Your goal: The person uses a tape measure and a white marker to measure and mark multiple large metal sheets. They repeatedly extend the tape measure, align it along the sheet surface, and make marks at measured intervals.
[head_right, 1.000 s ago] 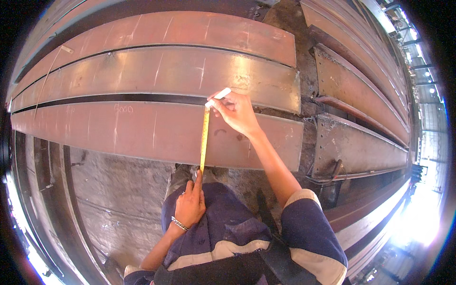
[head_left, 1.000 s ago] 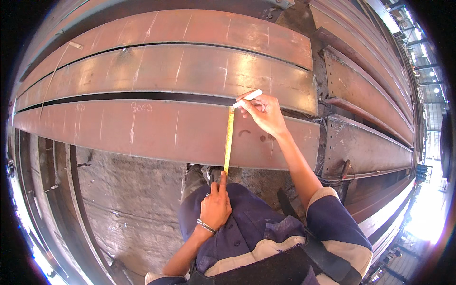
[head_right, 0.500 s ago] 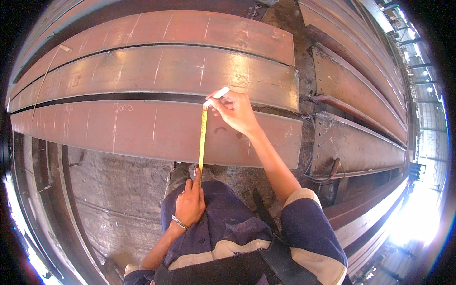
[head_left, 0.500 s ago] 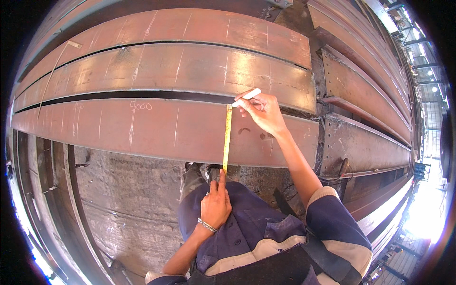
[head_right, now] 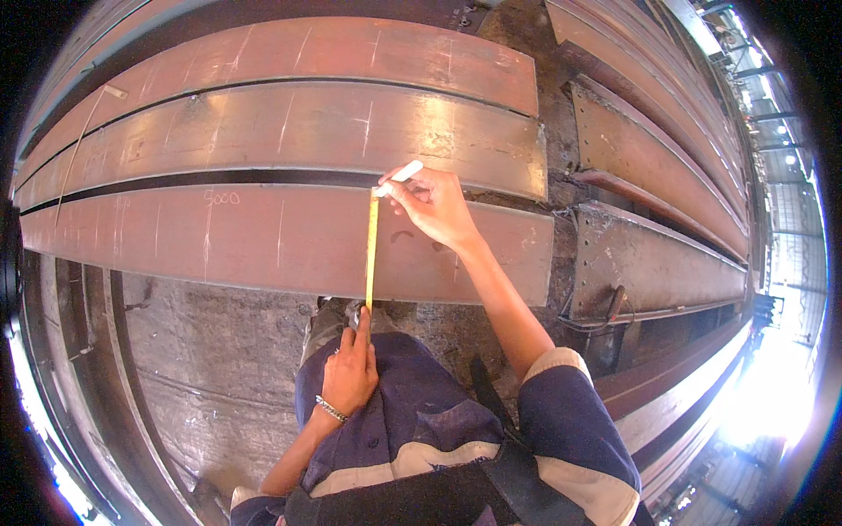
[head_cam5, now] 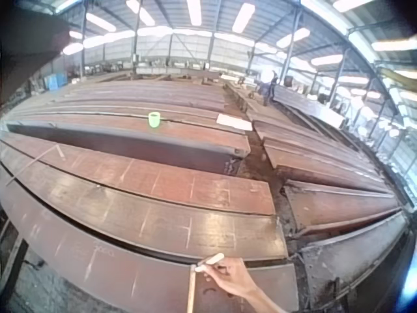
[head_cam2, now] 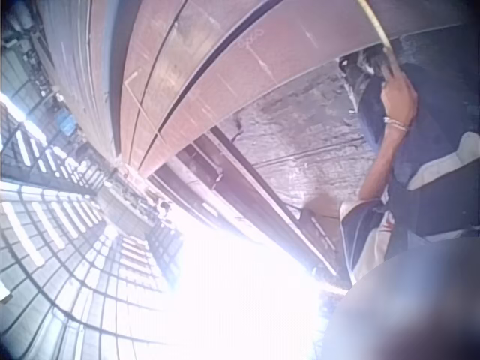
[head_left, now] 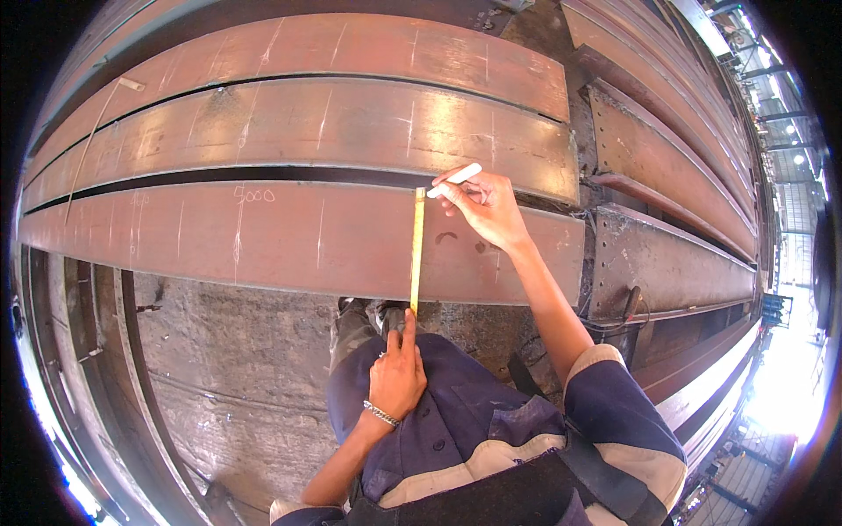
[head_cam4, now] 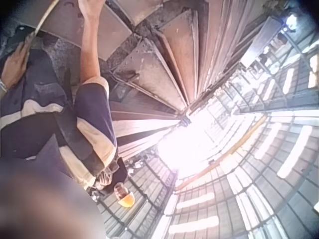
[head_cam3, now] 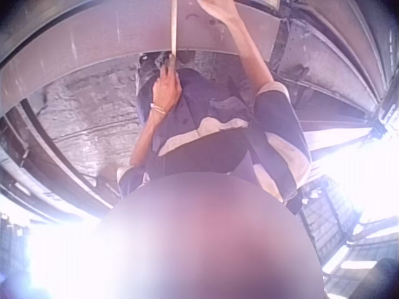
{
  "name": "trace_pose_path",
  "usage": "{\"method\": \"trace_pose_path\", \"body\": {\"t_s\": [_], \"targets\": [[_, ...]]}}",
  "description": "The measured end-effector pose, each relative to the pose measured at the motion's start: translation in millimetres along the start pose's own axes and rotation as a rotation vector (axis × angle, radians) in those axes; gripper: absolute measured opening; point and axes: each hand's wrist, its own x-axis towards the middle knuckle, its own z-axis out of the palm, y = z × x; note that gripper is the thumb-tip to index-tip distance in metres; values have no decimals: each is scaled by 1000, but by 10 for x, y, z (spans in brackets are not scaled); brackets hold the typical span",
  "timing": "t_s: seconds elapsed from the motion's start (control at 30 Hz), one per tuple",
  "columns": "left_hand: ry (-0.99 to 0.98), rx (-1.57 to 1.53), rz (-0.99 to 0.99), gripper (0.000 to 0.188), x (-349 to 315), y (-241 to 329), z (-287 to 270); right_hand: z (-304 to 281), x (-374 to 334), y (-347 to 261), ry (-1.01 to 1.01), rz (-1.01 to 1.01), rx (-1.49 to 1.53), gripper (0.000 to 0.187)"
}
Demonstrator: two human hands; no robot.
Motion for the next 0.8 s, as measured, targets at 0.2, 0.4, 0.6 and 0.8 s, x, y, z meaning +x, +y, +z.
{"method": "trace_pose_path", "body": {"t_s": [0.2,0.4,0.6,0.8], "targets": [[14,-2,-11,74,-8,15,18,-7,-29,30,4,-22,14,19],[8,-5,-11,74,-16,10,16,-6,-37,31,-2,-21,-15,19],[8,1,-8,73,-40,13,2,34,-61,-9,-44,0,-27,19],[13,28,2,74,-31,6,3,140,-42,-42,-302,-131,-255,10]]}}
